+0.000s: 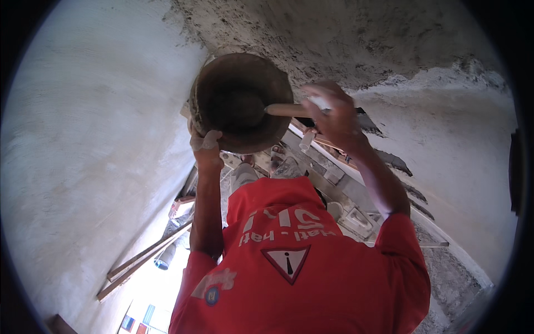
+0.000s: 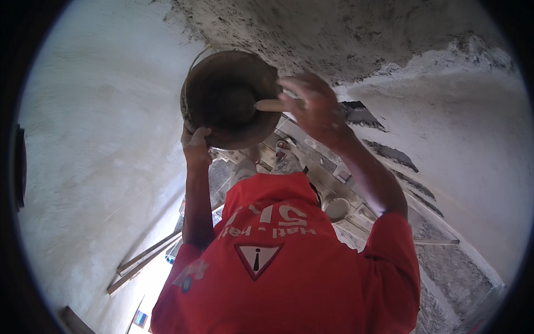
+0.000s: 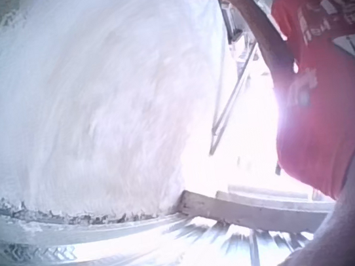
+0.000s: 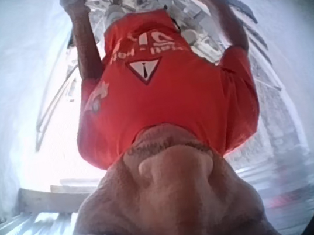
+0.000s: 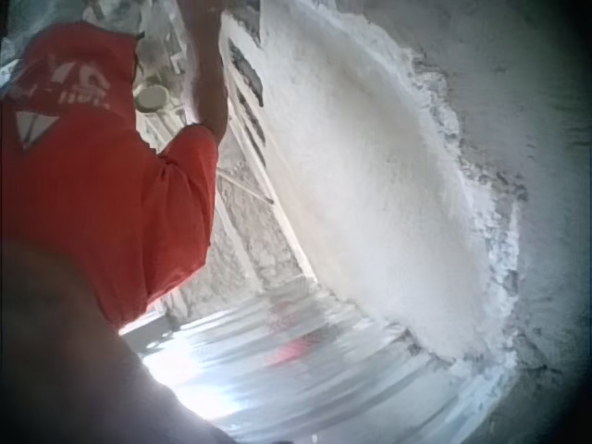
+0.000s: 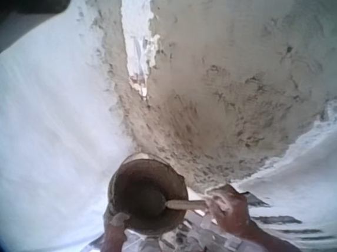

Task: The person applies plaster to a wall using a trowel, taking plaster from a bucket and smoothing it over the surface.

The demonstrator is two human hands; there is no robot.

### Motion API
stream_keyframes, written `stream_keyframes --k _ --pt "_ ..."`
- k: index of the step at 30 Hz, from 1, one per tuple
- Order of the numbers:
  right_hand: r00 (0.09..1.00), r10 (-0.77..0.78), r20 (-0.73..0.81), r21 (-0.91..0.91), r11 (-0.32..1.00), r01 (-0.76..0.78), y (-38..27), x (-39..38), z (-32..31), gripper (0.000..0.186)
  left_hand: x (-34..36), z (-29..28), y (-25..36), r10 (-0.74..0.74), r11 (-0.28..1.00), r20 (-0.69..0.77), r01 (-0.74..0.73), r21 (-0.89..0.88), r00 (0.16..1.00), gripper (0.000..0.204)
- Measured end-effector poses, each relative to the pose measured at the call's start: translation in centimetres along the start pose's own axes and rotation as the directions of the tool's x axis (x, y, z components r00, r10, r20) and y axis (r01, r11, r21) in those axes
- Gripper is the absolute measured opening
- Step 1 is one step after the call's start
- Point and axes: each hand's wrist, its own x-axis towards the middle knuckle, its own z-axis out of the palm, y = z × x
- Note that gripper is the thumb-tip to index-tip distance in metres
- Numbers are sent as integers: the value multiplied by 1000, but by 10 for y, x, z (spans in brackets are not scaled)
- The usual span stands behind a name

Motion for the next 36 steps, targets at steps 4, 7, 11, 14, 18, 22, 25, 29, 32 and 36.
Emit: stream_keyframes --k 4,7,11,14,18,22,25,29,32,36 --pt "916 400 -20 120 911 -395 99 -102 24 16 -8 -15 -44 -78 996 -96 83 44 992 54" --pt "677 678 288 -100 724 -683 228 -248 121 23 2 -29 -93 -127 989 -162 137 56 979 53" --pt "410 760 505 -450 637 -626 303 -390 236 36 24 -42 -161 -273 957 -199 288 47 941 54" --pt "173 858 484 -530 445 -722 338 -424 300 56 41 -73 -239 -263 941 -247 304 148 933 54" --pt "-132 866 483 -652 254 -715 396 -413 374 87 55 -87 -306 -323 932 -257 353 79 911 57" --pt "44 930 366 -654 290 -699 492 -453 439 92 68 -97 -379 -399 913 -259 356 -200 879 59" --pt "34 959 280 -761 244 -601 525 -440 490 89 70 -124 -420 -398 917 -343 376 -131 851 59" --pt "223 939 261 -782 341 -523 580 -457 509 66 80 -138 -437 -398 916 -241 372 -149 885 60" --pt "571 741 353 -804 552 -220 623 -485 480 29 86 -133 -440 -410 912 -304 385 -142 860 60" --pt "725 611 318 -777 607 -170 637 -497 449 27 98 -116 -430 -398 917 -375 367 -154 837 60"
